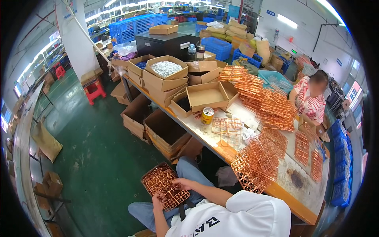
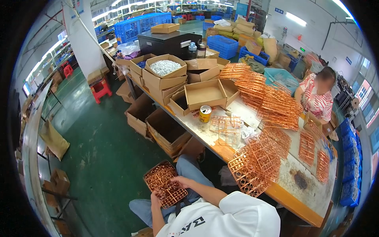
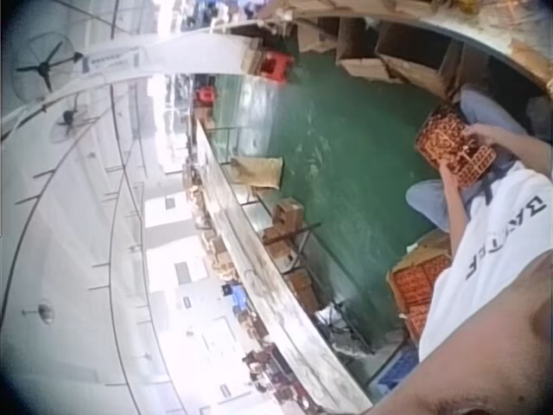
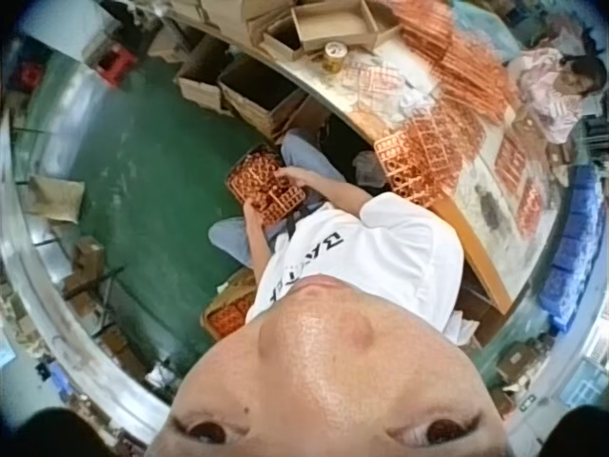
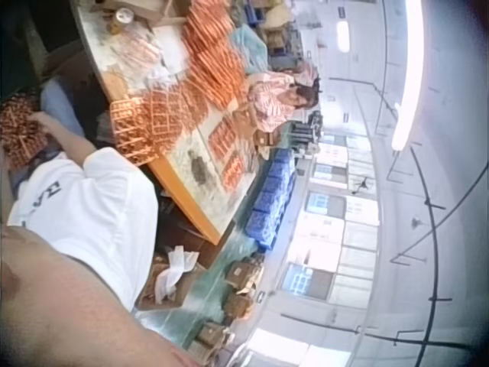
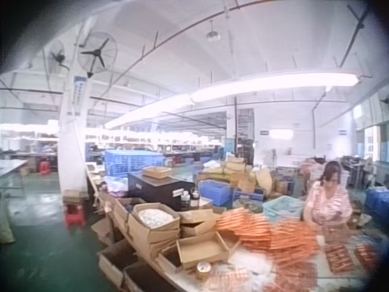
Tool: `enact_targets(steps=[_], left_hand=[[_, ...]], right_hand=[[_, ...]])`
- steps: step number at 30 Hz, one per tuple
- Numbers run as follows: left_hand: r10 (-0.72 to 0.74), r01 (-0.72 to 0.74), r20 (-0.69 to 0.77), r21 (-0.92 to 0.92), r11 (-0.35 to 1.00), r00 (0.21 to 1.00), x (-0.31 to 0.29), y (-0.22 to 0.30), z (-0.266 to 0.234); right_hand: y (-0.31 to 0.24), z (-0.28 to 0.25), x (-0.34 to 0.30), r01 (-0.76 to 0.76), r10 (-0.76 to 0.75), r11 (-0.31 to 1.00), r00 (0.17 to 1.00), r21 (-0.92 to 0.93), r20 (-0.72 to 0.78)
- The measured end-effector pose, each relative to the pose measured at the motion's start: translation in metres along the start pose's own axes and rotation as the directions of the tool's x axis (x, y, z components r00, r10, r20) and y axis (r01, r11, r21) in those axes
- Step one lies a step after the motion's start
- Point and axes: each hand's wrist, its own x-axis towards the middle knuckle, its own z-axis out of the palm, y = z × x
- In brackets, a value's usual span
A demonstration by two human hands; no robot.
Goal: The person sorts through copper-colored metal frames at a workbench, picking them up individually and placing them into a cardboard box.
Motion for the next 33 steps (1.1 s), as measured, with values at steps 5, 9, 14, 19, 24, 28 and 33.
enact_targets(steps=[5, 9, 14, 19, 24, 28, 33], left_hand=[[-0.101, 0.108, 0.061, -0.113, 0.988, 0.993, -0.001, 0.003, -0.003], [-0.188, 0.220, 0.189, -0.164, 0.962, 0.964, 0.000, 0.005, 0.000], [-0.307, 0.310, 0.154, 0.005, 0.951, 0.939, 0.001, 0.000, 0.001], [-0.200, 0.197, 0.044, 0.067, 0.978, 0.979, 0.003, 0.000, -0.002], [-0.054, 0.068, -0.153, 0.091, 0.994, 0.987, 0.011, -0.010, -0.009], [-0.035, 0.085, -0.136, 0.380, 0.921, 0.990, 0.005, -0.008, -0.017], [0.271, -0.010, -0.244, 0.726, 0.687, 0.931, -0.025, 0.001, 0.034]], right_hand=[[-0.013, 0.011, -0.007, -0.099, 0.098, 0.995, 0.994, 0.014, 0.043], [-0.016, 0.002, -0.003, -0.134, 0.126, 0.989, 0.984, 0.060, 0.125], [-0.005, -0.001, 0.003, -0.081, 0.080, 0.997, 0.995, 0.000, 0.052], [0.001, -0.010, 0.010, -0.074, 0.075, 0.996, 0.997, -0.046, 0.035], [0.004, -0.010, 0.010, -0.158, 0.161, 0.981, 0.987, -0.109, 0.022], [0.010, -0.008, 0.005, -0.036, 0.030, 0.949, 0.999, -0.313, -0.024], [0.011, -0.004, -0.002, 0.045, -0.091, 0.898, 0.992, -0.438, -0.084]])
